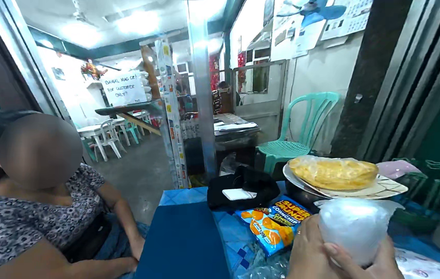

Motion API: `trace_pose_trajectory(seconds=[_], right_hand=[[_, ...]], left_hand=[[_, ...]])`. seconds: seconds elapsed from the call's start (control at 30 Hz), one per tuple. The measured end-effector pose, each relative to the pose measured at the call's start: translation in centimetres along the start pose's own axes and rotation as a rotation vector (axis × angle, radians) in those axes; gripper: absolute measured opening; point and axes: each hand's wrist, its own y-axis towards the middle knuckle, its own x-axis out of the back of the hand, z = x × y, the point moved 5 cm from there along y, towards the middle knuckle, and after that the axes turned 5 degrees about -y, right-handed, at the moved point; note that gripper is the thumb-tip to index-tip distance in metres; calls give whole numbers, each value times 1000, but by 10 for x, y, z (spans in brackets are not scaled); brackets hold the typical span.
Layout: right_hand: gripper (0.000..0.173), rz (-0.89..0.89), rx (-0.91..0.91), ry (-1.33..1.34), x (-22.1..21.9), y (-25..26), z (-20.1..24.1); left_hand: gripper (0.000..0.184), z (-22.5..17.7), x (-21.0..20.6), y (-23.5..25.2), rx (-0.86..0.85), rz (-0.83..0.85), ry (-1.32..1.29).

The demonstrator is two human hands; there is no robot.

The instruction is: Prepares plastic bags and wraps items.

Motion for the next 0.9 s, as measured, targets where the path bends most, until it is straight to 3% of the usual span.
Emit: trace_pose_trajectory(seconds=[0.1, 0.2, 0.3, 0.37, 0.47, 0.53, 0.57, 0.63, 0.7, 0.8, 0.9], right_hand=[[114, 79, -59, 53, -4, -8, -13], [104, 155, -175, 15, -3, -16, -25], [89, 218, -277, -89, 23, -23, -26], [76, 130, -225, -128, 49, -26, -11], [44, -39, -108, -94, 75, -41, 20], [25, 73, -33, -103, 72, -60, 32], [22, 217, 24, -152, 62, -71, 33], [24, 487, 179, -383, 34, -94, 30], [21, 608, 258, -603, 8, -114, 23], [14, 541, 253, -664, -9, -123, 13], [20, 469, 196, -562, -3, -118, 12]], left_hand=[[99, -1, 8, 5, -15, 40, -3], [104, 3, 23, 2, 76, 171, -1], [94, 7, 34, -21, 110, 259, -92], [83, 7, 53, -34, 160, 223, -93], [64, 7, 88, -45, 251, 24, -138], [51, 3, 101, -52, 278, -33, -155], [45, 2, 103, -54, 281, -25, -164], [37, 1, 98, -58, 284, 78, -201], [40, -4, 84, -62, 262, 312, -225], [64, -11, 58, -77, 230, 651, -137], [71, -12, 39, -85, 204, 692, 61]])
